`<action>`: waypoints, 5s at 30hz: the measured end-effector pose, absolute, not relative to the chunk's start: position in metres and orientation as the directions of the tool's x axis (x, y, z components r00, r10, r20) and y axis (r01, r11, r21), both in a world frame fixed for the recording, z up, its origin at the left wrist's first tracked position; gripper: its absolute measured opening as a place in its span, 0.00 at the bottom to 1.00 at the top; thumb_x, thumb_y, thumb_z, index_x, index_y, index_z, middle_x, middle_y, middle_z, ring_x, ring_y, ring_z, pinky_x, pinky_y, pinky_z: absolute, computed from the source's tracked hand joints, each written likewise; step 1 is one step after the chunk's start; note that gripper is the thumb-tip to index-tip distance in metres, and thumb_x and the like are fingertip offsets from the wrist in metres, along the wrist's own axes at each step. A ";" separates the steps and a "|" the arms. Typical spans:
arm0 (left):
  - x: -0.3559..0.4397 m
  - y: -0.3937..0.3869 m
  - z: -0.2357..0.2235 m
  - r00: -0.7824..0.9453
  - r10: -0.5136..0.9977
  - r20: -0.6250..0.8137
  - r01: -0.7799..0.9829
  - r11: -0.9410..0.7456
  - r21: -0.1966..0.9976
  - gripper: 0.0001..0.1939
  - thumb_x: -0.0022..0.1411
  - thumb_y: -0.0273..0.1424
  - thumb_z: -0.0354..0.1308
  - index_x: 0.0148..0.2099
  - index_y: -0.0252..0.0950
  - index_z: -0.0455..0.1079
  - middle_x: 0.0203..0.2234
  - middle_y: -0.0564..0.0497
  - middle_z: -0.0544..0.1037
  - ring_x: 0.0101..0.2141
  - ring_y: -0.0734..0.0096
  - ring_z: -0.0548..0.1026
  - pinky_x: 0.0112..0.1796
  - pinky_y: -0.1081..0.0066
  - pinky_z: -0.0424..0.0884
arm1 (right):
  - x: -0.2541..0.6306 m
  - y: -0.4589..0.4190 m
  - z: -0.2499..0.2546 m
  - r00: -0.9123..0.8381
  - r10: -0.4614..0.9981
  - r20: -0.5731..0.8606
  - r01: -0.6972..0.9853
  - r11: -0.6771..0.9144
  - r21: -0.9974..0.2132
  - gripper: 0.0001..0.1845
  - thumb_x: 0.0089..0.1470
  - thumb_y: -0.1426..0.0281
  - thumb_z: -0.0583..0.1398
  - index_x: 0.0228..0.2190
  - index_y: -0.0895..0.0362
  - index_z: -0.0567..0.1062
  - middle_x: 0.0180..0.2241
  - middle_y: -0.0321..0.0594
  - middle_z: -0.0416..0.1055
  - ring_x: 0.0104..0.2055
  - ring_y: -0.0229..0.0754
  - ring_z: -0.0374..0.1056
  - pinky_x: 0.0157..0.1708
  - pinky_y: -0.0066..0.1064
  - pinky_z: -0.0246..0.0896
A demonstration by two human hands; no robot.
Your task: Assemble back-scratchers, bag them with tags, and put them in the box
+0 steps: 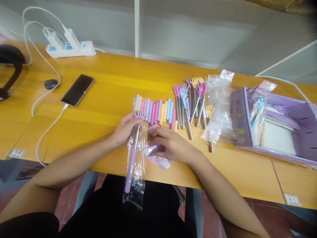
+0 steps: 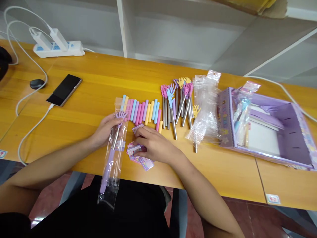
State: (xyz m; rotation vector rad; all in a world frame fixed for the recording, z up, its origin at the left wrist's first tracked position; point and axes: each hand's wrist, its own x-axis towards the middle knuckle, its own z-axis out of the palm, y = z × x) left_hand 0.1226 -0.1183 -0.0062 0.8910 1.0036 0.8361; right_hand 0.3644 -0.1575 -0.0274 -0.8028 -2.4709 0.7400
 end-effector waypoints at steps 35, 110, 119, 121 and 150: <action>0.124 -0.141 -0.020 0.630 0.774 -0.062 0.102 -0.003 0.995 0.17 0.76 0.35 0.60 0.62 0.37 0.70 0.46 0.44 0.83 0.34 0.69 0.81 0.33 0.72 0.75 | 0.369 -0.157 -0.017 -0.298 0.528 0.795 0.573 0.765 -0.293 0.18 0.61 0.80 0.68 0.49 0.51 0.76 0.40 0.40 0.82 0.41 0.44 0.80 0.37 0.37 0.78; 0.123 -0.133 -0.021 0.573 0.809 0.132 0.051 -0.196 0.979 0.18 0.79 0.42 0.58 0.61 0.42 0.81 0.55 0.44 0.84 0.55 0.60 0.81 0.60 0.61 0.75 | 0.362 -0.157 -0.012 -0.266 0.737 0.621 0.437 0.666 -0.604 0.09 0.67 0.75 0.66 0.45 0.50 0.74 0.38 0.38 0.78 0.39 0.42 0.78 0.37 0.37 0.76; 0.124 -0.132 -0.031 0.461 0.885 0.063 0.016 -0.079 0.997 0.14 0.72 0.41 0.68 0.51 0.37 0.82 0.45 0.45 0.85 0.46 0.63 0.83 0.51 0.65 0.78 | 0.363 -0.160 -0.018 -0.143 0.876 0.461 0.351 0.480 -0.804 0.08 0.67 0.69 0.68 0.46 0.52 0.76 0.38 0.37 0.76 0.33 0.38 0.73 0.35 0.36 0.73; 0.124 -0.133 -0.031 0.456 0.889 0.049 0.008 -0.059 0.998 0.13 0.71 0.40 0.69 0.50 0.36 0.83 0.44 0.45 0.86 0.46 0.63 0.83 0.50 0.65 0.78 | 0.363 -0.160 -0.017 -0.158 0.866 0.474 0.352 0.498 -0.793 0.07 0.67 0.70 0.68 0.46 0.52 0.77 0.37 0.37 0.76 0.33 0.39 0.73 0.36 0.37 0.73; 0.130 -0.135 -0.025 0.458 0.888 -0.044 -0.136 0.118 0.984 0.15 0.65 0.40 0.74 0.45 0.33 0.83 0.39 0.46 0.88 0.40 0.64 0.87 0.45 0.65 0.85 | 0.360 -0.159 -0.023 -0.137 0.904 0.406 0.273 0.428 -0.861 0.07 0.66 0.70 0.70 0.44 0.51 0.79 0.36 0.35 0.74 0.32 0.37 0.69 0.33 0.34 0.66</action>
